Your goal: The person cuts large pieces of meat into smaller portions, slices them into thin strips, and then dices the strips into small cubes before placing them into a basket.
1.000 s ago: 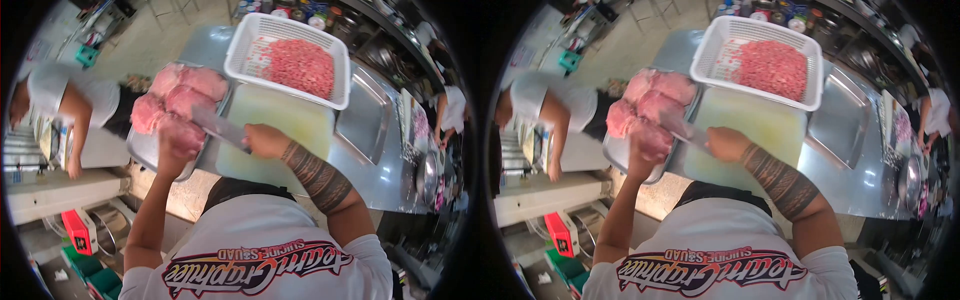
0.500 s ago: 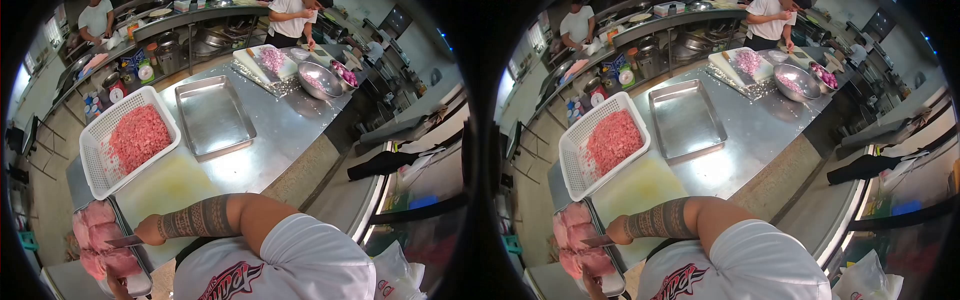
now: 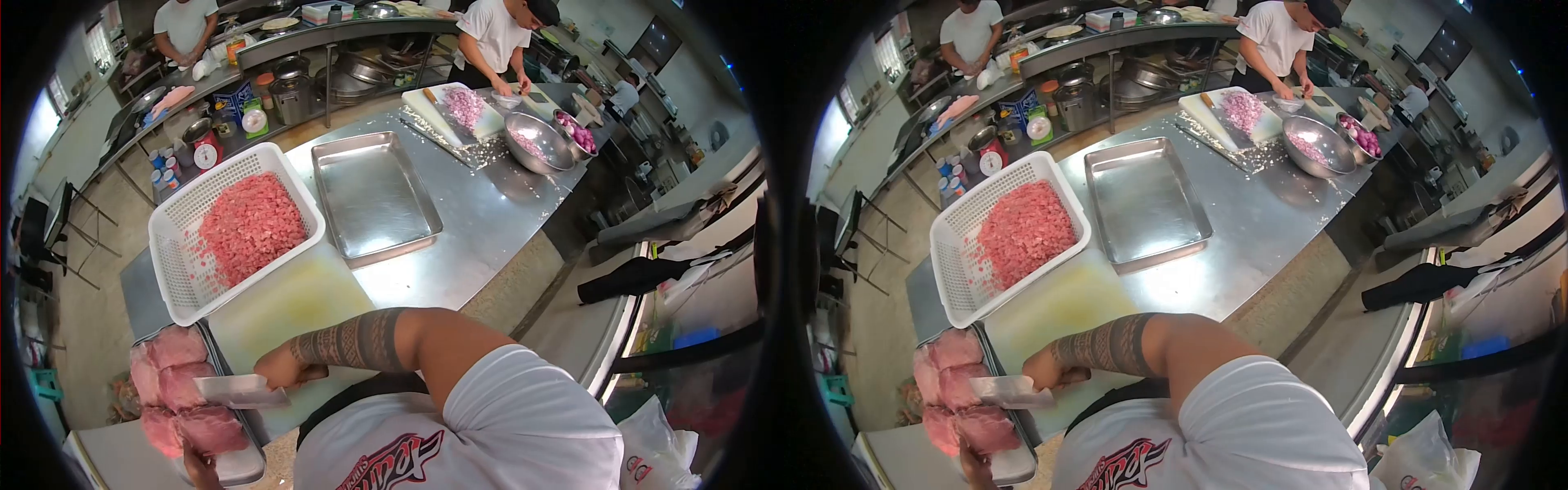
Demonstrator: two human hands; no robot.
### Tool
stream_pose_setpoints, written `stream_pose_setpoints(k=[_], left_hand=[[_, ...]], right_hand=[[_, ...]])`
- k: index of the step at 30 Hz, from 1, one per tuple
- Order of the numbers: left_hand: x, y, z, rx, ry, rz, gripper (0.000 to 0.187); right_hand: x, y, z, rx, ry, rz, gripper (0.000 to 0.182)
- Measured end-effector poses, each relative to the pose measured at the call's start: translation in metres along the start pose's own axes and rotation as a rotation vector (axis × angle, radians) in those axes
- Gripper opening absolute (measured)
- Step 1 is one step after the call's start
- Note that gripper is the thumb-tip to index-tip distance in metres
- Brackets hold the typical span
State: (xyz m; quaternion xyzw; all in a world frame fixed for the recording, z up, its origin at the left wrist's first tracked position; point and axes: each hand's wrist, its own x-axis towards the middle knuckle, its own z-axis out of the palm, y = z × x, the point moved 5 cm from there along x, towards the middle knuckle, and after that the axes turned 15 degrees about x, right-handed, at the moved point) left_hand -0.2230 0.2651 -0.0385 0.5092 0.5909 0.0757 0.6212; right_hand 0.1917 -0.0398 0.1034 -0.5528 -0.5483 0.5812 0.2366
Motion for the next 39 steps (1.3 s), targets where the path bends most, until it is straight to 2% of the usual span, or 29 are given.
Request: stream_pose_setpoints(k=[2,3,5,6,7,8,9,10,11,12,13,14,16,19,23,26,32,35,39], left_hand=[[-0.018,0.003,0.010,0.008,0.025,-0.021,0.052],[-0.017,0.000,0.006,-0.037,-0.029,-0.068,0.050],[-0.040,0.013,0.035,-0.090,-0.090,0.023,0.036],[-0.049,0.021,0.045,-0.116,-0.111,0.069,0.028],[-0.038,0.009,0.046,-0.192,-0.083,0.092,0.031],[-0.052,0.012,0.052,-0.083,-0.254,0.287,0.037],[-0.062,0.010,0.059,0.128,-0.087,0.273,0.051],[-0.042,-0.013,0.053,0.189,-0.142,0.396,0.076],[-0.084,0.009,0.069,0.542,0.008,0.648,0.099],[-0.124,0.030,0.088,0.886,0.264,0.859,0.121],[-0.143,0.049,0.106,1.269,0.304,1.022,0.124],[-0.152,0.056,0.113,1.278,0.306,0.929,0.115],[-0.146,0.050,0.109,1.276,0.326,1.092,0.103],[-0.127,0.055,0.114,1.334,0.330,1.245,0.095],[-0.122,0.070,0.135,1.524,0.171,1.386,0.101],[-0.121,0.073,0.141,1.598,0.097,1.332,0.101],[-0.123,0.077,0.166,1.852,0.267,1.269,0.092],[-0.120,0.083,0.165,1.860,0.256,1.328,0.089],[-0.127,0.097,0.167,1.891,0.205,1.380,0.085]], right_hand=[[-0.003,-0.001,-0.008,0.055,-0.008,0.005,0.037],[-0.003,0.003,-0.011,0.089,-0.015,0.015,0.037],[-0.001,0.017,-0.017,0.151,-0.022,0.107,0.037],[-0.006,0.016,-0.024,0.129,-0.008,0.084,0.037],[-0.011,0.013,-0.029,0.109,-0.007,0.052,0.037],[-0.004,0.029,-0.031,0.062,-0.016,0.038,0.037],[-0.037,-0.014,-0.042,0.026,-0.043,0.230,0.038],[-0.011,0.030,-0.036,0.020,-0.039,0.236,0.033],[-0.003,0.017,-0.031,0.300,-0.103,0.133,0.029],[-0.005,0.013,-0.037,0.196,-0.124,0.214,0.024],[-0.010,-0.002,-0.042,0.155,-0.145,0.301,0.022],[0.000,0.018,-0.038,0.205,-0.116,0.285,0.020],[0.000,0.019,-0.036,0.390,-0.093,0.378,0.018],[-0.003,0.009,-0.040,0.391,-0.068,0.410,0.023],[-0.002,-0.001,-0.047,0.314,-0.021,0.489,0.022],[-0.002,0.001,-0.050,0.391,-0.039,0.498,0.022],[-0.001,-0.018,-0.049,0.236,-0.009,0.505,0.025],[-0.002,-0.032,-0.048,0.063,-0.017,0.492,0.025],[-0.004,-0.045,-0.044,-0.013,-0.021,0.448,0.028]])
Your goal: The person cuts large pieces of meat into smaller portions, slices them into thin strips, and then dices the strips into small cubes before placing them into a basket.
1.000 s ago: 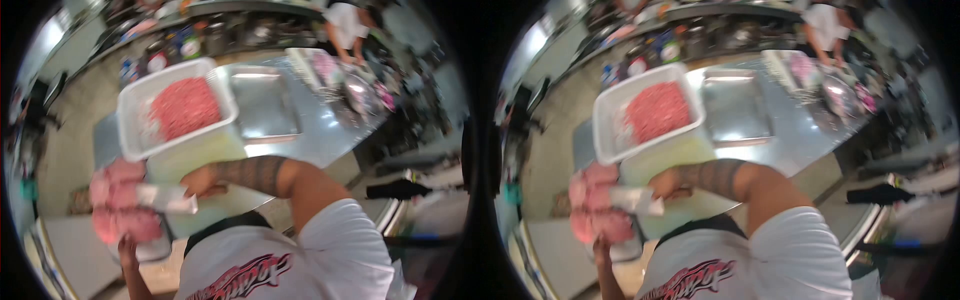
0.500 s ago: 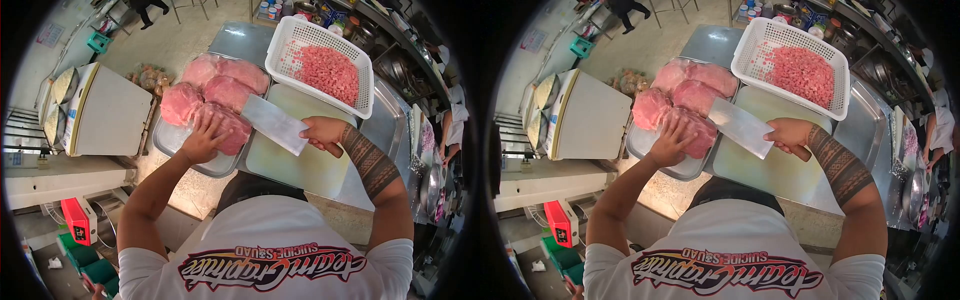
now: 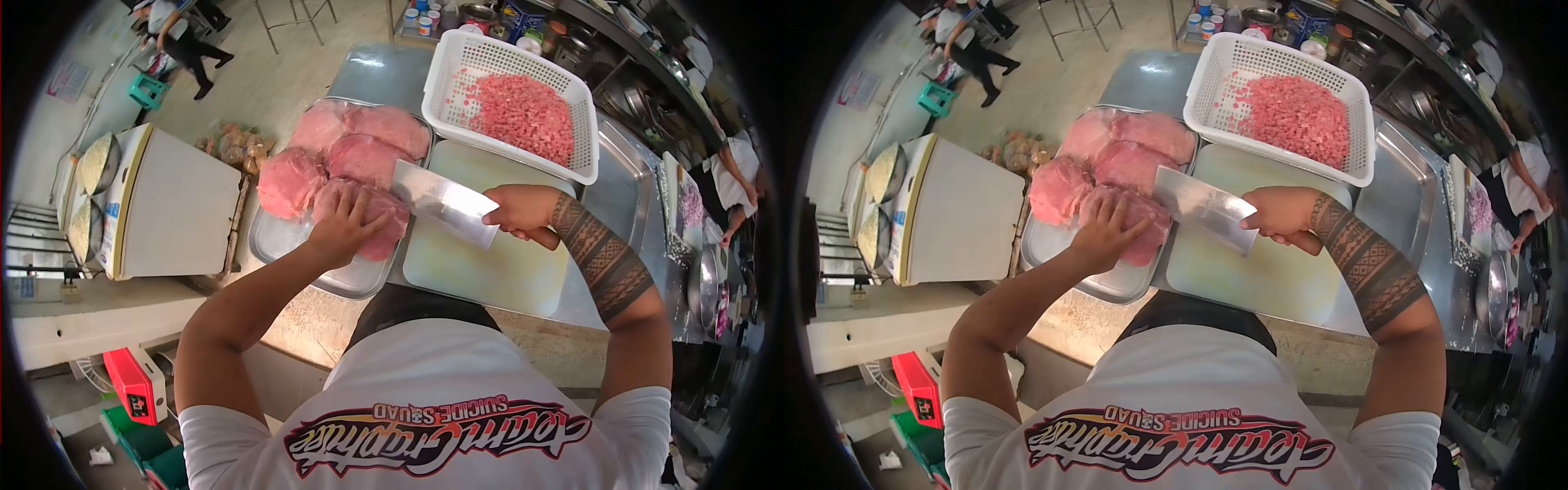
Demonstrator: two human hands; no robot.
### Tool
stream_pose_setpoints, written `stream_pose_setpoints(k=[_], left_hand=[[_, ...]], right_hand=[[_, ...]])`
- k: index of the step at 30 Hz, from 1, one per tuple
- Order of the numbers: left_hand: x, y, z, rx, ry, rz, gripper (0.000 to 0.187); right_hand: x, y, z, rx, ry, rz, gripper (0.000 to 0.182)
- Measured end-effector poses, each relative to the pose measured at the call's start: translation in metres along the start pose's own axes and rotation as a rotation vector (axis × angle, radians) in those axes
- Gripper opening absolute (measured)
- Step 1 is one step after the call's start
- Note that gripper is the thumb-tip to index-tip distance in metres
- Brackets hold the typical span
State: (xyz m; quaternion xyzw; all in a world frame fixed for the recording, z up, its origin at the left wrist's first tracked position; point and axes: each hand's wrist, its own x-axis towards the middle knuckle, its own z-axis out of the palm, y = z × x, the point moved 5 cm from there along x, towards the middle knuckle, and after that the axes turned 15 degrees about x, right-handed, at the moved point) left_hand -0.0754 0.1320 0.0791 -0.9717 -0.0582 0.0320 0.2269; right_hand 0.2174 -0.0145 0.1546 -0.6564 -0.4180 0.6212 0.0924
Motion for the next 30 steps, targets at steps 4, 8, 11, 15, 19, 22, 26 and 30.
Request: stream_pose_setpoints(k=[4,8,11,15,19,22,26,30], left_hand=[[0.016,-0.019,-0.029,-0.082,-0.141,0.078,0.091],[0.044,-0.059,-0.039,-0.545,-0.424,0.170,0.094],[0.067,-0.088,-0.031,-0.754,-0.613,0.275,0.095],[0.069,-0.120,0.003,-1.387,-0.586,-0.026,0.086],[0.028,-0.142,0.081,-1.540,-0.584,-0.439,0.026],[-0.005,-0.114,0.108,-1.684,-0.589,-0.658,0.013],[-0.019,-0.055,0.111,-2.286,-0.370,-0.683,0.019],[-0.028,-0.018,0.081,-2.417,-0.096,-0.790,0.041]], right_hand=[[-0.003,-0.004,0.009,-0.095,0.049,-0.031,0.028],[-0.007,-0.003,0.026,-0.432,0.334,-0.352,0.027],[-0.035,-0.007,0.043,-0.329,0.471,-0.306,0.027],[-0.066,0.042,0.069,-0.039,0.722,-0.312,0.027],[-0.085,0.114,0.115,0.279,0.869,-0.078,0.033],[-0.097,0.141,0.156,0.413,0.955,0.074,0.054],[-0.089,0.151,0.186,0.417,0.967,0.005,0.033],[-0.084,0.102,0.181,0.324,0.886,0.016,0.030]])
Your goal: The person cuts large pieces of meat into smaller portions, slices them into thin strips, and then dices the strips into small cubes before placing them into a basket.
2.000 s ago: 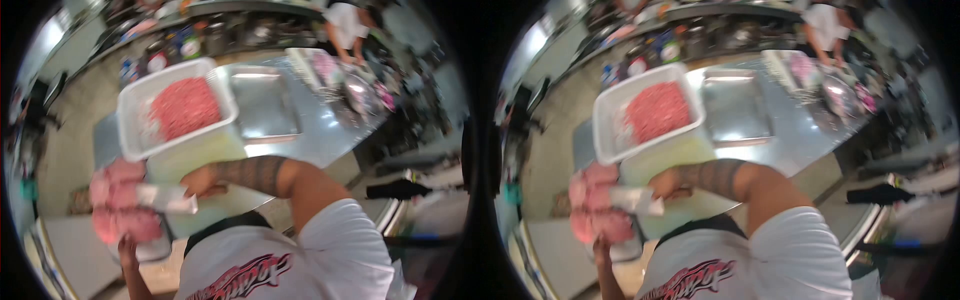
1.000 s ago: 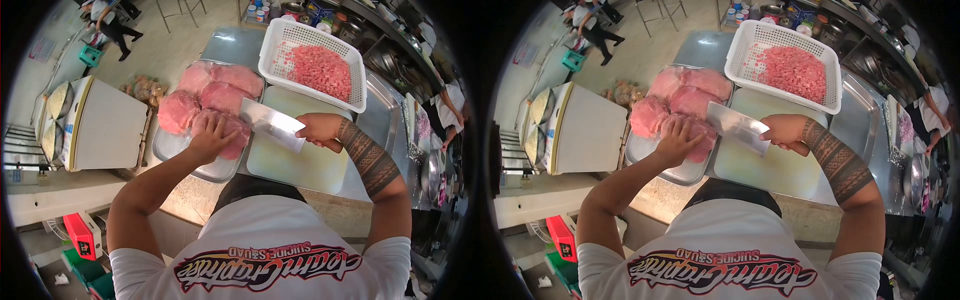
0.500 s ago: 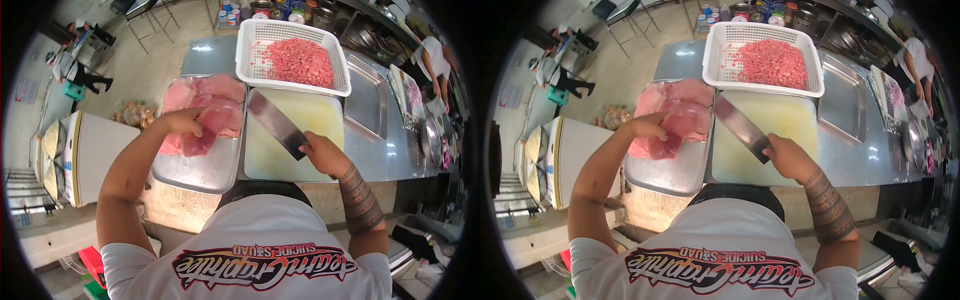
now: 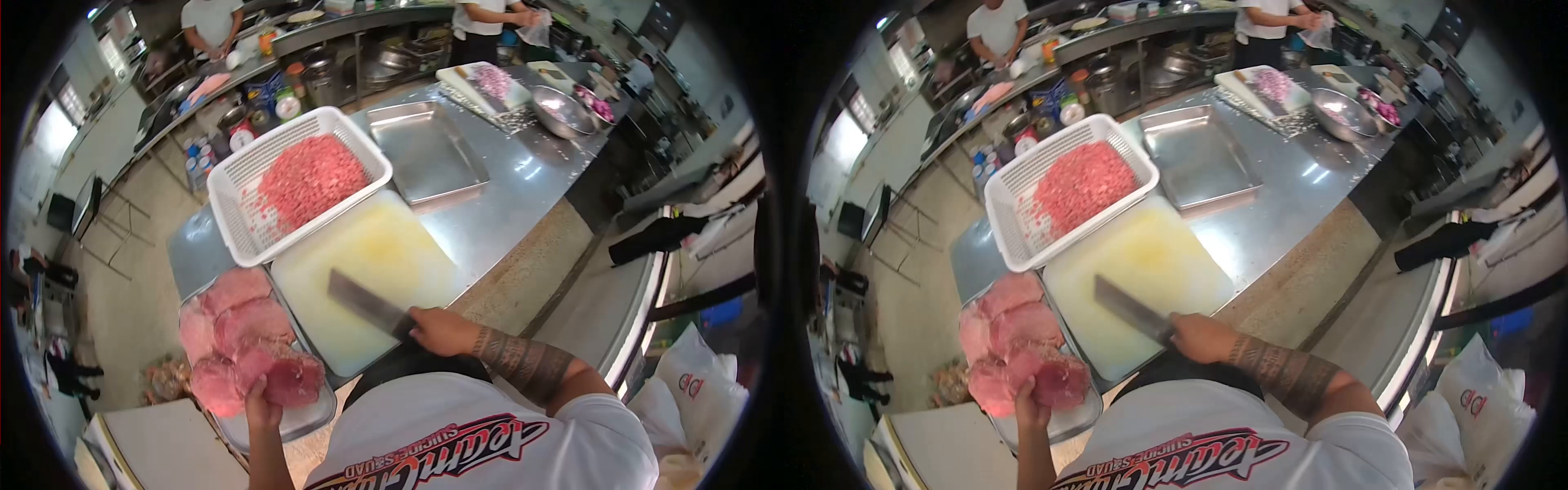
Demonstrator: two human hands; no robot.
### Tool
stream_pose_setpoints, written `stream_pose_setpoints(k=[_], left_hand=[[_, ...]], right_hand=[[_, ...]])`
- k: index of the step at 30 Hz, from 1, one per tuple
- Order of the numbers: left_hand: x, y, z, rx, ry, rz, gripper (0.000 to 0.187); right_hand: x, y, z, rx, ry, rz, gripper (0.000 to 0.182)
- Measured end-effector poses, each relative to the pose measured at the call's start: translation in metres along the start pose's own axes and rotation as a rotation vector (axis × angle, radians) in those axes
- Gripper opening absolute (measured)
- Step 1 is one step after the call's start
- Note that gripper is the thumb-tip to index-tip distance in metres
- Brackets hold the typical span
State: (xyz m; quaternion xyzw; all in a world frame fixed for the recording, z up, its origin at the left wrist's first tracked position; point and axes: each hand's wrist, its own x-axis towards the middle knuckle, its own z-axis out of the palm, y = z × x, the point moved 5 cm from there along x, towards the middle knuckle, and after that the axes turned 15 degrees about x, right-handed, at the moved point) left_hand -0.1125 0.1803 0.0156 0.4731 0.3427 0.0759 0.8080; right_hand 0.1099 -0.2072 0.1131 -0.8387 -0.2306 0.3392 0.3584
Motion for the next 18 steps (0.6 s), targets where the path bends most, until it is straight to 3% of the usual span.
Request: stream_pose_setpoints(k=[3,6,9,12,15,16,18], left_hand=[[-0.009,-0.019,0.011,-0.143,0.030,-0.059,0.046],[-0.015,-0.020,0.042,-0.202,-0.020,0.005,0.047],[-0.018,0.013,0.091,-0.041,0.051,0.248,0.050],[-0.021,0.042,0.132,0.444,0.165,0.521,0.052],[-0.037,0.047,0.202,1.237,0.075,1.247,0.063],[-0.034,0.027,0.214,1.520,0.001,1.304,0.083],[-0.030,-0.011,0.232,1.859,-0.266,1.013,0.093]], right_hand=[[0.012,-0.028,0.011,-0.040,-0.088,-0.059,0.027],[0.023,-0.038,0.012,-0.101,-0.082,-0.140,0.025],[0.029,-0.033,-0.004,-0.121,-0.013,-0.152,0.024],[0.040,-0.007,-0.031,-0.125,0.070,-0.137,0.023],[0.044,0.015,-0.061,-0.134,0.100,-0.114,0.024],[0.044,0.022,-0.069,-0.140,0.099,-0.115,0.024],[0.041,0.036,-0.081,-0.135,0.078,-0.105,0.026]])
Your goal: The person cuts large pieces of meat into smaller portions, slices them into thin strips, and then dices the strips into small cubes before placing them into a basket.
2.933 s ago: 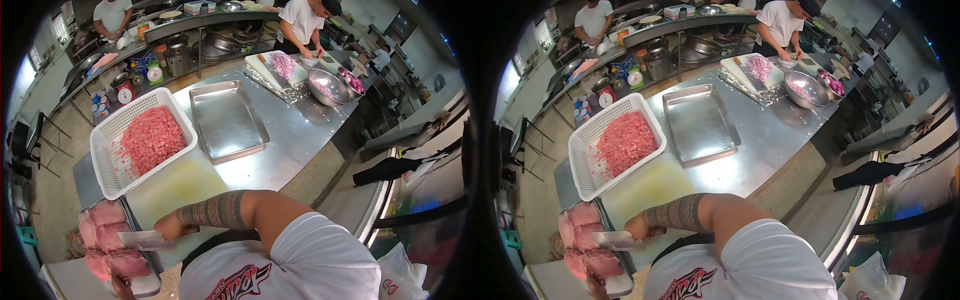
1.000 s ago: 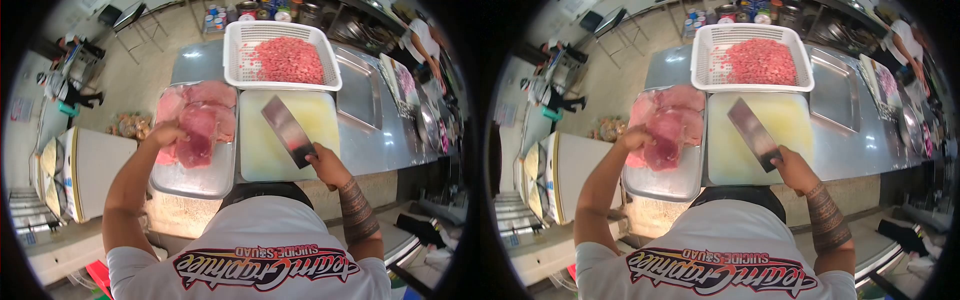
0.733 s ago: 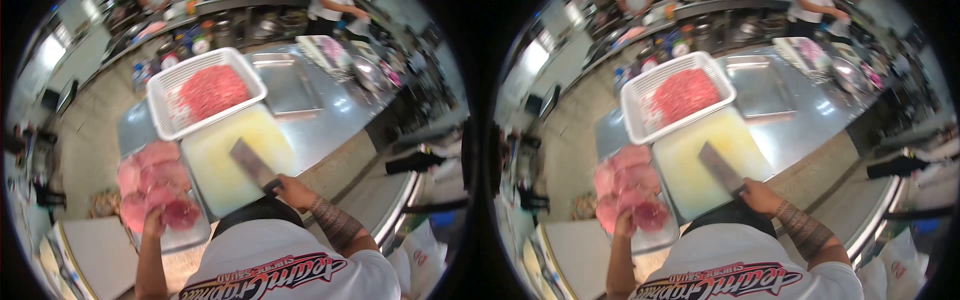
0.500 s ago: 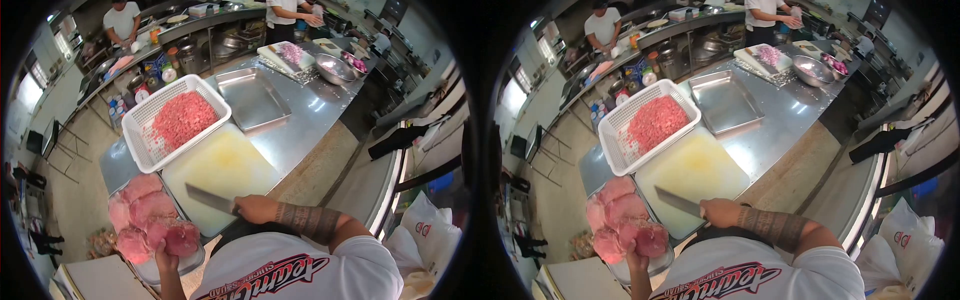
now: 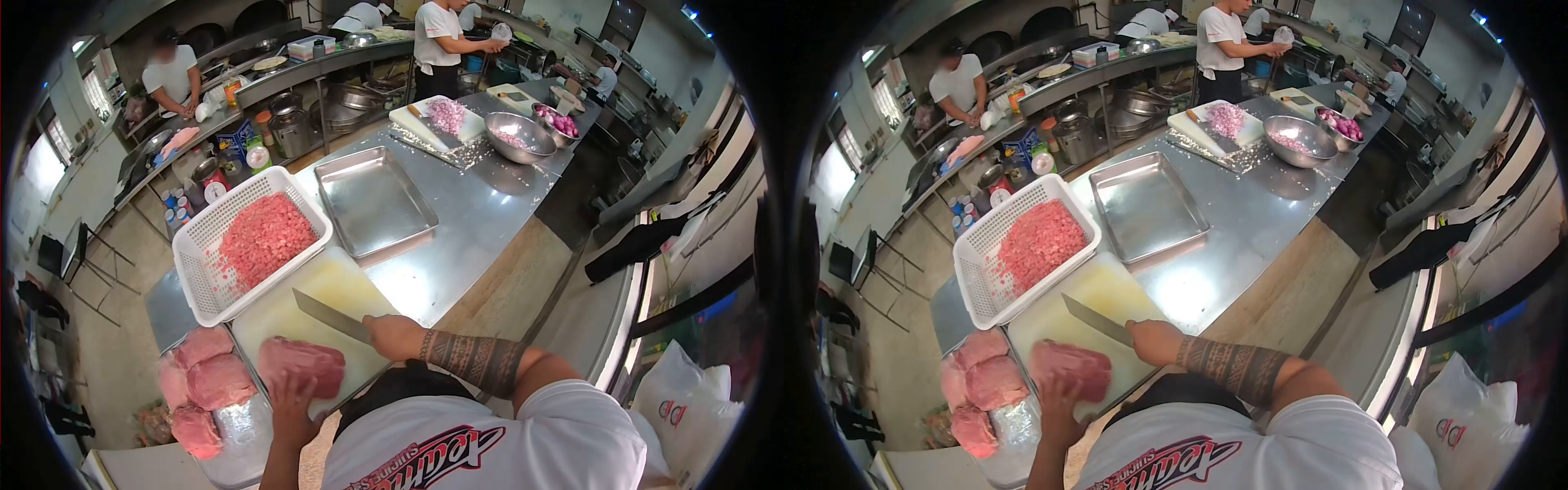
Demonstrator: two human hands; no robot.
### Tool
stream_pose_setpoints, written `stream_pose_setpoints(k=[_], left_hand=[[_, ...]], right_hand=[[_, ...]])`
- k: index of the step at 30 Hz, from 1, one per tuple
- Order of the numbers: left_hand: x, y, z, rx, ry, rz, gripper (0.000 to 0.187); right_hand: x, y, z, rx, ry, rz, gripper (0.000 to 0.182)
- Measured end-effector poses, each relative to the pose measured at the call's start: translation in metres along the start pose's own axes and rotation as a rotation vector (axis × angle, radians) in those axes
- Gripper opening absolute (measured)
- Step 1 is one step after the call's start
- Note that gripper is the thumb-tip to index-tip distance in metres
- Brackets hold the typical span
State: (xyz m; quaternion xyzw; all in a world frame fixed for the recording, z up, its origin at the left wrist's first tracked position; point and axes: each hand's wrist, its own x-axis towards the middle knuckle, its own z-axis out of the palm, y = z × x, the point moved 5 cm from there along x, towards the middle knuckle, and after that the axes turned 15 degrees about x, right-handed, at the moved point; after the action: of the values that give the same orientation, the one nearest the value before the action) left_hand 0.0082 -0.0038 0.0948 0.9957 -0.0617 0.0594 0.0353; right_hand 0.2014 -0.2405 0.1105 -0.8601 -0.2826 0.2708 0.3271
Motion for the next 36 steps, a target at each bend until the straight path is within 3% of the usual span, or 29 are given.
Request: stream_pose_setpoints(k=[1,5,7,10,13,14,17,26,36], left_hand=[[0.000,0.013,0.016,0.042,-0.216,0.034,0.098],[0.014,0.013,0.033,-0.139,-0.085,-0.286,0.097],[0.033,0.009,0.037,-0.158,0.122,-0.498,0.088],[0.068,0.009,0.049,-0.226,0.264,-0.764,0.078],[0.098,0.031,0.043,0.005,0.026,-0.897,0.072],[0.098,0.032,0.055,0.272,0.157,-0.848,0.065],[0.099,0.033,0.056,0.322,0.166,-0.846,0.067],[0.095,0.021,0.061,0.184,0.278,-0.660,0.073],[0.102,0.017,0.066,0.149,0.184,-0.614,0.078]], right_hand=[[-0.003,0.007,-0.004,0.011,-0.020,0.011,0.026],[-0.008,0.041,-0.001,-0.005,-0.102,-0.007,0.029],[-0.010,0.046,-0.001,0.024,-0.109,-0.069,0.032],[-0.011,0.048,0.005,0.090,-0.113,-0.156,0.032],[-0.003,0.042,-0.002,0.107,-0.167,-0.170,0.032],[0.001,0.044,0.001,0.112,-0.174,-0.194,0.031],[0.010,0.048,0.013,0.118,-0.207,-0.247,0.031],[0.012,0.032,0.014,0.035,-0.249,-0.281,0.033],[0.006,0.015,0.035,0.009,-0.174,-0.143,0.036]])
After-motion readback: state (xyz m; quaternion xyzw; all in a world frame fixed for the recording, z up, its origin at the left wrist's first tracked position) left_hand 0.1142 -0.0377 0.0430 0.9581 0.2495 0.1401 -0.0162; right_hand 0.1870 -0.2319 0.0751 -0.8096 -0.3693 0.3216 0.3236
